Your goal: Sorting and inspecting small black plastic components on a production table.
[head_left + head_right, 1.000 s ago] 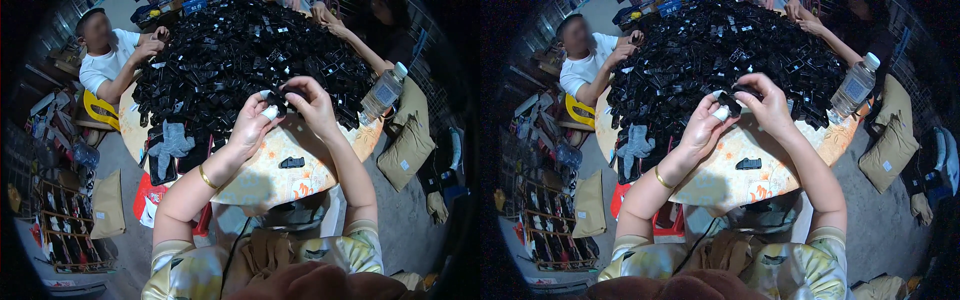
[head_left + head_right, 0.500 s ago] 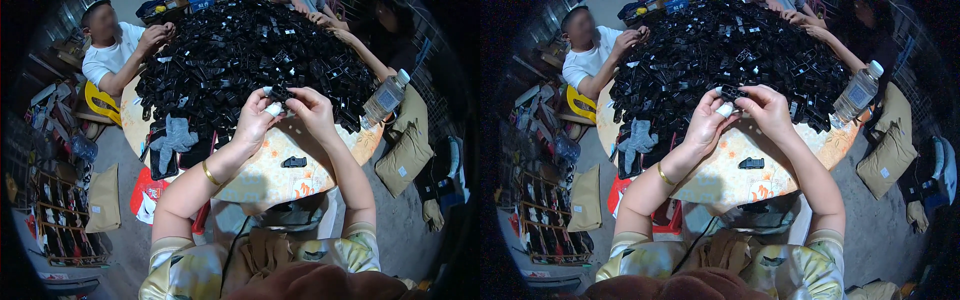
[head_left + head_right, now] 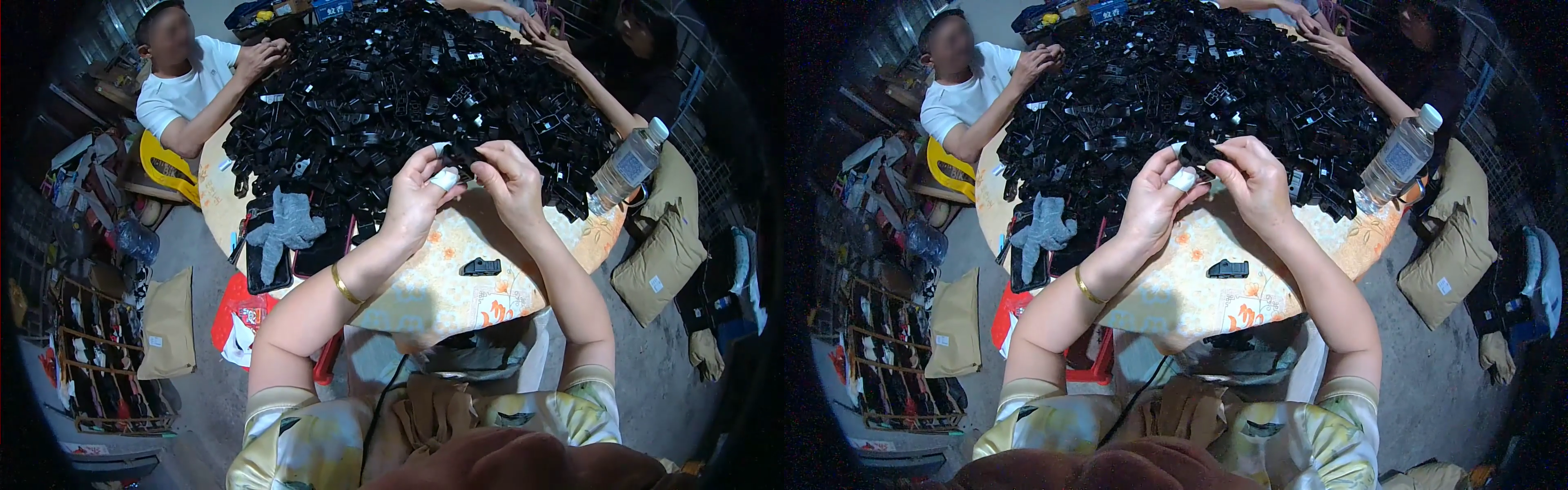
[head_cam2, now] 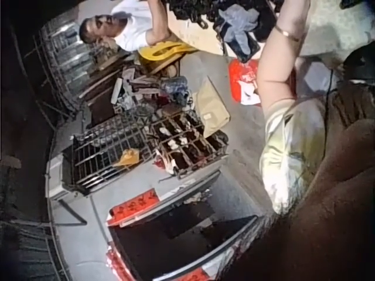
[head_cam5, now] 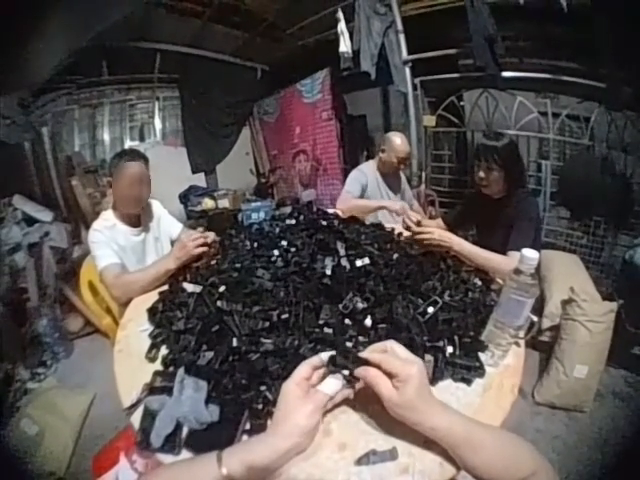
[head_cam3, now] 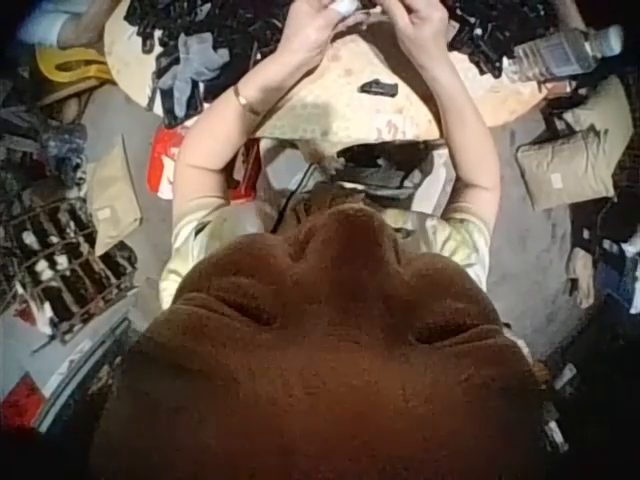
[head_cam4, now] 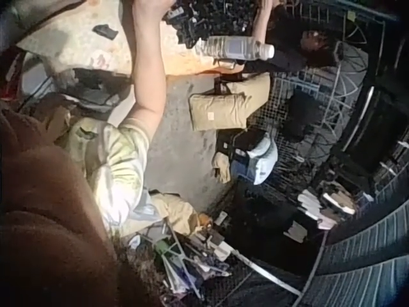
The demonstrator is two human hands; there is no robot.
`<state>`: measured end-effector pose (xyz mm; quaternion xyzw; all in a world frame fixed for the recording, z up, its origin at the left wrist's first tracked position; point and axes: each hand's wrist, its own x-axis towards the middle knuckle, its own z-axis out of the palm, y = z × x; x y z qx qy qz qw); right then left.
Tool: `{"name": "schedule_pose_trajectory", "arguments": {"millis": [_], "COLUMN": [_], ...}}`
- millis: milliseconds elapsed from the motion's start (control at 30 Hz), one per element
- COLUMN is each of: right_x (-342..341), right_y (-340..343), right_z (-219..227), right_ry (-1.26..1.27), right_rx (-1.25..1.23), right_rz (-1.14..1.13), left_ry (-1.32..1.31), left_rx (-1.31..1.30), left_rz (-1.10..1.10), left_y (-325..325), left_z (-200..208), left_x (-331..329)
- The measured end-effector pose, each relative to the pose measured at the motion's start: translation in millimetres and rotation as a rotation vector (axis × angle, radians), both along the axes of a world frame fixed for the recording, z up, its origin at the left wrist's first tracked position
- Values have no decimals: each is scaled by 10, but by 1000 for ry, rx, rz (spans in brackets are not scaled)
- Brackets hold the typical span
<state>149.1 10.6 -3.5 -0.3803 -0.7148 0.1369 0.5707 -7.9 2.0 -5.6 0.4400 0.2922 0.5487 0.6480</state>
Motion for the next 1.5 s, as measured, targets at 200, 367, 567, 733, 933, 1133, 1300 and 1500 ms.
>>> {"name": "schedule_pose_trajectory", "arguments": {"millis": [200,367,567,733,933,1133,1300,1500], "right_x": [-41,-97,126,485,401,354,17,199], "right_y": [-41,-142,25,189,149,174,-48,459], "right_z": [0,21,51,98,22,69,123,557], "right_ry": [-251,-398,-64,-323,-900,-495,-280,-315], "right_rx": [194,253,78,48,-19,-1,-318,-599], "right_rz": [-58,-103,-70,-343,-381,-305,209,329], "left_ry": [3,12,158,943,1161,1044,191,140], "left_rx": [43,144,69,679,777,492,176,-46], "left_rz": [8,28,1,-3,-369,-95,29,4], "left_y": [29,3,-40,-109,-301,-116,43,-7], "left_z": [-45,-71,48,-138,-64,-173,-248,-115], "left_x": [-55,-16,-68,10,5,53,41,14]}}
